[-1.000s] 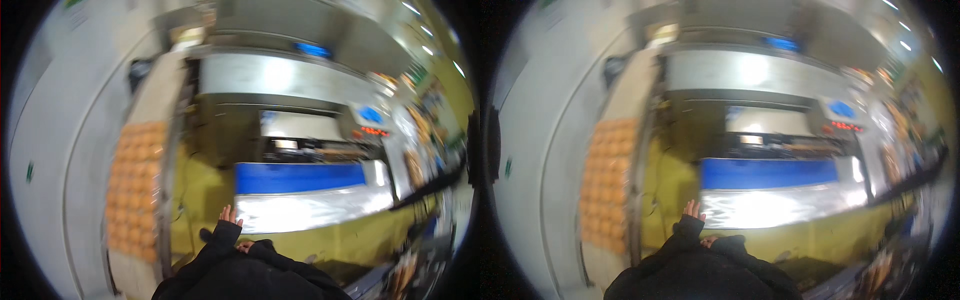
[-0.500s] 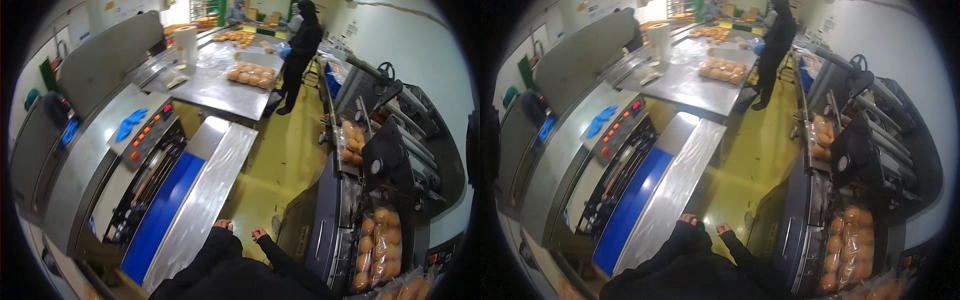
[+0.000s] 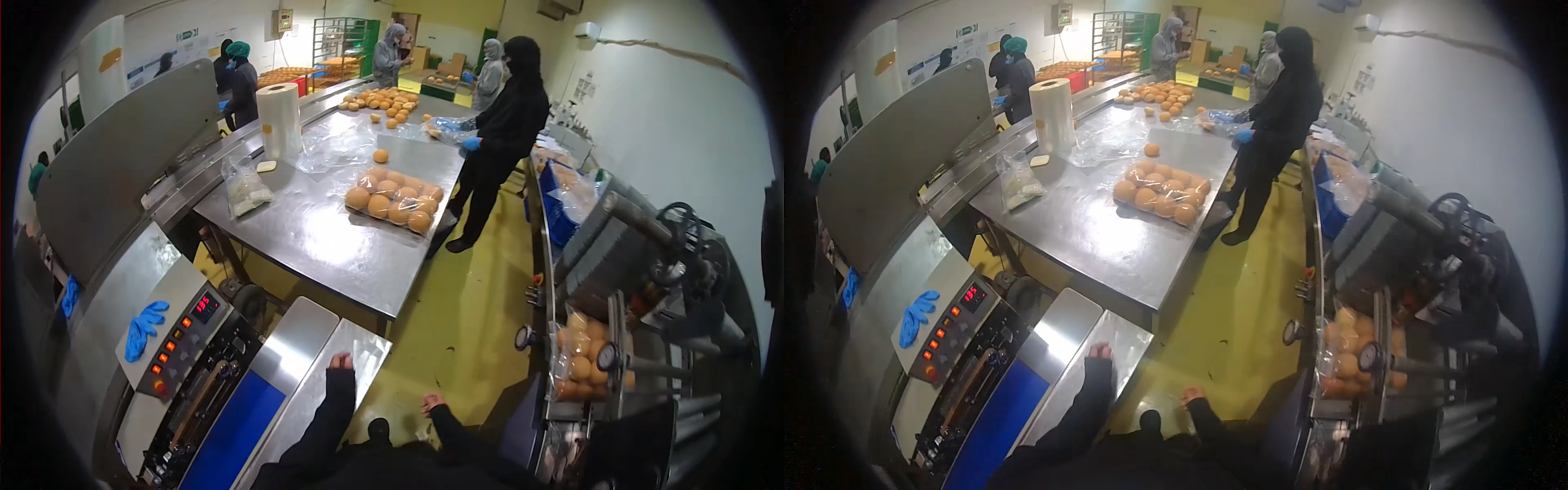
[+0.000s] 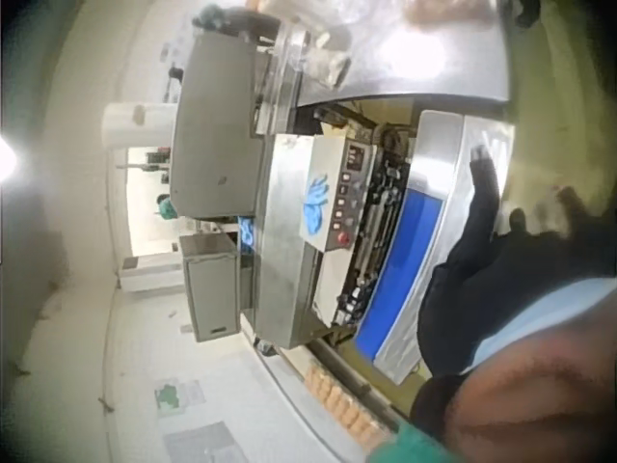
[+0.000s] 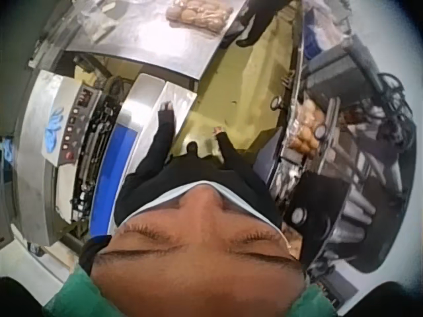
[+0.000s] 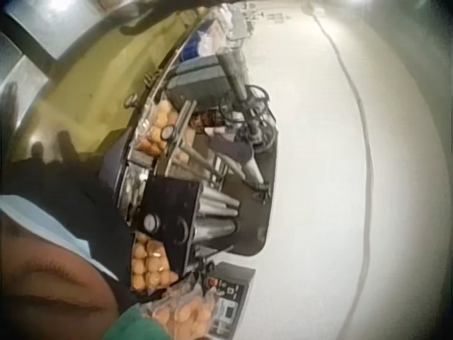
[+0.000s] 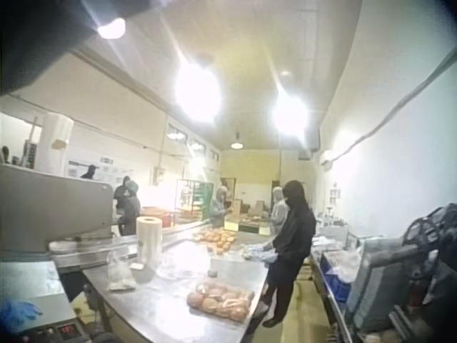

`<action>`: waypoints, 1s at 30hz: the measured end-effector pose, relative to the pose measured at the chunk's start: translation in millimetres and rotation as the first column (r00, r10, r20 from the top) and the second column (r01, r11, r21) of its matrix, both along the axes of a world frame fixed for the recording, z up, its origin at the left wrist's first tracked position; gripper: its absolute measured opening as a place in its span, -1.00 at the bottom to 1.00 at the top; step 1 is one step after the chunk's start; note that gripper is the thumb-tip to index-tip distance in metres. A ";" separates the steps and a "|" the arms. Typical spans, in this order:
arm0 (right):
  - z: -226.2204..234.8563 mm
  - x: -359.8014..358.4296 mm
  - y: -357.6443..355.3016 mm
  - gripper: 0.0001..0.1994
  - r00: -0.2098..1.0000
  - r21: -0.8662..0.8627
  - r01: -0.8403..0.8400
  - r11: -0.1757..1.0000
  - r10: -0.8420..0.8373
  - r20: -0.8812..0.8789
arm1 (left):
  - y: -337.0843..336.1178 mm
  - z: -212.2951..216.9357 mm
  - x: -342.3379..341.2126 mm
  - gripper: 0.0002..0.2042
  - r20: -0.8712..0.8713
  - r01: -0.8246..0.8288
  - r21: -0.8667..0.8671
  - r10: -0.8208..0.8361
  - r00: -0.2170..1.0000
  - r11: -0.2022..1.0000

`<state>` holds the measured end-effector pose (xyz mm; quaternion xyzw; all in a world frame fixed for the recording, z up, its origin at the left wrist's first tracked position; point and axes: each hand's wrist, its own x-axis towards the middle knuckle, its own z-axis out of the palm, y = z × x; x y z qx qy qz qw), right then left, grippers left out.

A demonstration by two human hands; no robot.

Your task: The person places trays of round buns into a vacuum-sealing machine, then removes the sealed packages and stacks them. Later, the person puts on blue gloves and manually places individual buns into plastic bags on a stainless steel table.

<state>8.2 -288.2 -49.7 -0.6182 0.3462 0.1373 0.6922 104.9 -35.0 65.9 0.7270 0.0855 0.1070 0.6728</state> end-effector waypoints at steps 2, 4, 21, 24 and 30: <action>4.7 47.8 -21.8 -0.71 0.995 0.039 0.097 0.995 -0.097 -0.007 | -0.7 9.9 65.2 -0.84 0.063 -0.109 0.020 0.107 0.992 0.994; 13.6 95.9 -37.3 -0.66 0.982 0.082 0.185 0.979 -0.187 0.014 | 0.2 -14.4 139.5 -0.80 0.013 -0.169 -0.090 0.171 0.985 0.981; 108.3 648.7 -144.6 -0.39 0.977 0.101 0.099 0.990 -0.116 0.177 | -26.7 -17.3 587.9 -0.37 -0.407 -0.276 -0.558 0.031 0.913 0.782; 74.9 690.7 -168.6 -0.28 0.874 -0.091 0.114 0.989 -0.056 0.483 | -60.6 -12.4 639.2 -0.47 -0.008 0.085 -0.900 -0.211 0.977 0.428; 125.4 674.2 -127.3 -0.24 0.944 0.076 0.002 0.997 -0.027 0.327 | -24.3 -46.0 623.7 -0.68 -0.216 -0.275 -0.765 0.170 0.961 0.582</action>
